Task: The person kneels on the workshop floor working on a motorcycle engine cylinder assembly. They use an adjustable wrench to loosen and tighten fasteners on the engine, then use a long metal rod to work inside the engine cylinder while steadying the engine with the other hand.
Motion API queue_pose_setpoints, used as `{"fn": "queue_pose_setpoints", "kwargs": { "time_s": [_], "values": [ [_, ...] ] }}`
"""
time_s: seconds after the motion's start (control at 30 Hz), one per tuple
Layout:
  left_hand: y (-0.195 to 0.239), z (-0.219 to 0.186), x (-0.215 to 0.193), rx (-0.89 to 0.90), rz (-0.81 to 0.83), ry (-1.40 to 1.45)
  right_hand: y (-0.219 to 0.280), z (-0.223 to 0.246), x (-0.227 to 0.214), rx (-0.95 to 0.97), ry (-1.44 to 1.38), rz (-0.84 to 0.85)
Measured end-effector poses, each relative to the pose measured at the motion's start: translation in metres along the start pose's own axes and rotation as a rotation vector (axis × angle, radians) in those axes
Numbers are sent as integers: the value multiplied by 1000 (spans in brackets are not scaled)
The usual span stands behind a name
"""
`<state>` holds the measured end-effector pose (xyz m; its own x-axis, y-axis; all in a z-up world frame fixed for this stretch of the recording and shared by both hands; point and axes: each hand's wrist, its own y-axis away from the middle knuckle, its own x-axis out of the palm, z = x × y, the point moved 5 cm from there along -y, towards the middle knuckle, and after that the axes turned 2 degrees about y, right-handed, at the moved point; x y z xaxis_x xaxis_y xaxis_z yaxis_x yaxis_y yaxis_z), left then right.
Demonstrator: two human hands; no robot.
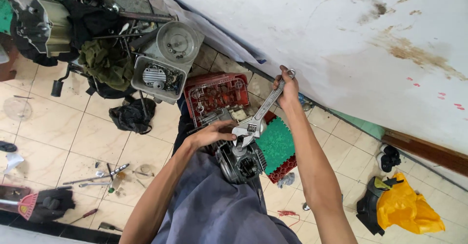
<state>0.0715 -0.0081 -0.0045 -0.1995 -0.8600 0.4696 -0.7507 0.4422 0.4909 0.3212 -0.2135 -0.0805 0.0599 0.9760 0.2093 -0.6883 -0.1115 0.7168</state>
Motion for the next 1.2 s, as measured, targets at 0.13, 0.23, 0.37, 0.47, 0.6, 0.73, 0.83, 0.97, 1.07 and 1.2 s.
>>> {"fn": "queue_pose_setpoints", "kwargs": {
  "time_s": [0.13, 0.23, 0.37, 0.47, 0.6, 0.73, 0.83, 0.97, 1.07, 1.2],
  "values": [
    [0, 13, 1, 36, 46, 114, -6, -5, 8, 13, -52, 27],
    [3, 19, -3, -71, -84, -59, -11, -13, 4, 7, -8, 3],
    [7, 11, 3, 3, -21, 28, -10, -13, 1, -2, -79, 39],
    [3, 12, -1, 5, -17, 30, -9, -11, -1, 5, -101, 35],
    [7, 9, 0, -70, -39, -12, -18, -20, -6, 13, -104, 47],
    [6, 19, 0, -119, -68, -72, -18, -36, -17, 114, -56, -15],
    [7, 14, 1, -57, -74, -59, -22, -29, -13, 68, -99, 23],
    [8, 20, 6, -13, -79, -43, -18, -26, -8, 55, -96, 19],
    [10, 22, 5, -11, -99, -9, -16, -29, 12, 67, -12, -10],
    [17, 19, 7, -30, -141, 30, -13, -35, 31, -47, 162, -32]
  ]
}}
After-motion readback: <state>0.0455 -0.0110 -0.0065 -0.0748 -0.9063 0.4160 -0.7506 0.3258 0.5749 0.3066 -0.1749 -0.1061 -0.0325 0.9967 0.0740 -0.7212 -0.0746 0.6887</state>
